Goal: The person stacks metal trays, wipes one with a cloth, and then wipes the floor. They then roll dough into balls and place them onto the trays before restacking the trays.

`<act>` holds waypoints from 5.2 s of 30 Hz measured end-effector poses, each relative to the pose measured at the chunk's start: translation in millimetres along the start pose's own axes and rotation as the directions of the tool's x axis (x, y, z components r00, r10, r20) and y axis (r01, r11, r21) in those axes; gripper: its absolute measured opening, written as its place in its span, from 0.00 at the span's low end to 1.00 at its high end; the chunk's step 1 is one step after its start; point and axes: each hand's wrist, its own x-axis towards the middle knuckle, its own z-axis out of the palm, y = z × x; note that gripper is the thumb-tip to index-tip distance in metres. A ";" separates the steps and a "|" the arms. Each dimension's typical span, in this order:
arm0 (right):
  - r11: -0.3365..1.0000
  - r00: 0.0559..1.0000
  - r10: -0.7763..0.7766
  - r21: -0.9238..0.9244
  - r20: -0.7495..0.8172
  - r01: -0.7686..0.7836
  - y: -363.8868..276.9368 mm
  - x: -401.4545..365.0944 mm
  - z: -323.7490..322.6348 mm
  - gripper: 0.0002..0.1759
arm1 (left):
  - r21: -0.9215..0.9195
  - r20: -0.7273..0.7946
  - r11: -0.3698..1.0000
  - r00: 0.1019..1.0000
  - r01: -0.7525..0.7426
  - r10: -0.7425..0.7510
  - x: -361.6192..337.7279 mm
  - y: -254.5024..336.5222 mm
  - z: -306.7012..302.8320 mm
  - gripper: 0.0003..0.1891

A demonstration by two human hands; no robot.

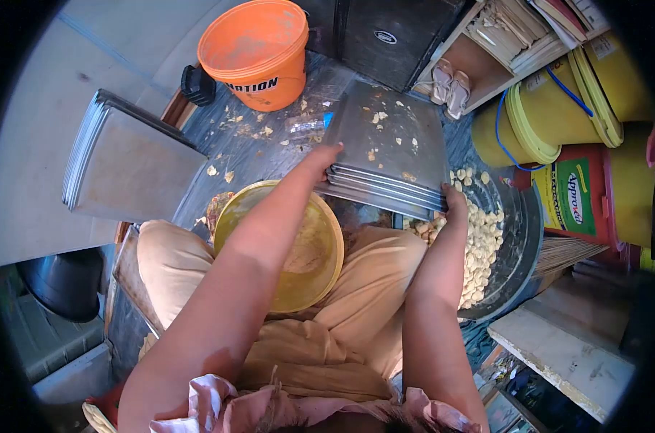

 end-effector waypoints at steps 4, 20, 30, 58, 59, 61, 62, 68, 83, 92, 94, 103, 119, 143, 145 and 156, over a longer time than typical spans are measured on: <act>0.966 0.972 -0.197 -0.198 -0.130 0.169 -23.3 7.1 -15.9 0.19 | -0.252 0.044 0.959 0.988 -0.132 0.148 3.1 14.4 -2.9 0.18; 0.639 0.936 -0.349 0.740 0.033 0.212 -97.3 -68.8 -6.1 0.30 | -0.314 0.021 0.934 0.983 -0.169 0.185 -23.9 105.9 -17.0 0.14; 0.587 0.935 -0.336 0.802 0.116 0.112 -98.6 -76.2 -6.4 0.43 | -0.488 0.109 0.857 0.964 -0.162 0.244 -43.0 107.2 -7.1 0.34; 0.895 0.957 -0.135 0.447 0.255 0.007 -55.3 -30.2 -10.7 0.31 | -0.276 0.160 0.961 0.985 -0.025 0.071 -25.3 79.3 -11.8 0.39; 0.880 0.956 -0.154 0.475 0.249 0.018 -57.5 -32.3 -11.4 0.33 | -0.285 0.173 0.959 0.983 -0.012 0.064 -23.4 80.7 -15.6 0.39; 0.871 0.964 -0.130 0.490 0.231 0.000 -68.3 -51.6 -10.1 0.36 | -0.305 0.202 0.952 0.978 0.014 0.051 -19.6 86.3 -21.6 0.40; 0.851 0.962 -0.148 0.526 0.228 0.006 -69.3 -52.5 -9.4 0.37 | -0.280 0.213 0.960 0.974 -0.008 0.070 -18.4 85.5 -21.6 0.38; 0.889 0.973 -0.054 0.454 0.226 -0.056 -67.7 -54.8 -4.3 0.24 | -0.166 0.168 0.986 0.985 -0.007 0.035 -14.1 81.5 -8.8 0.27; 0.910 0.932 -0.335 0.306 0.142 0.280 -47.3 -106.2 -35.2 0.09 | 0.130 -0.194 0.980 0.966 -0.149 0.172 -107.1 18.8 -39.2 0.23; 0.889 0.849 -0.443 0.265 0.287 0.374 -43.3 -337.2 -22.7 0.22 | -0.024 -0.243 0.940 0.914 -0.341 0.326 -280.0 -101.3 -122.0 0.21; 0.885 0.818 -0.459 0.258 0.346 0.388 -39.1 -377.1 -19.0 0.24 | -0.090 -0.316 0.932 0.898 -0.350 0.307 -327.5 -129.0 -136.0 0.20; 0.866 0.598 -0.491 0.280 0.633 0.415 -12.0 -509.9 51.2 0.25 | -0.375 -0.561 0.785 0.795 -0.493 0.231 -499.1 -224.2 -223.1 0.19; 0.884 0.082 -0.074 0.027 0.994 0.467 71.7 -632.9 320.8 0.24 | -0.498 -0.842 0.614 0.512 -0.612 -0.171 -572.6 -479.1 -342.7 0.17; 0.626 0.023 0.083 -0.070 0.996 0.777 160.4 -605.1 460.4 0.31 | 0.196 -0.978 0.974 0.098 0.112 0.185 -338.8 -512.3 -553.3 0.31; 0.752 -0.080 0.006 0.048 0.997 0.658 135.0 -605.9 446.4 0.29 | 0.202 -0.948 0.908 0.161 -0.368 0.276 -337.4 -406.3 -517.4 0.30; 0.592 0.582 -0.805 0.190 0.114 0.783 -57.2 -320.8 251.8 0.28 | 0.730 -0.453 0.442 0.114 -0.522 0.884 -300.3 -77.5 -282.7 0.29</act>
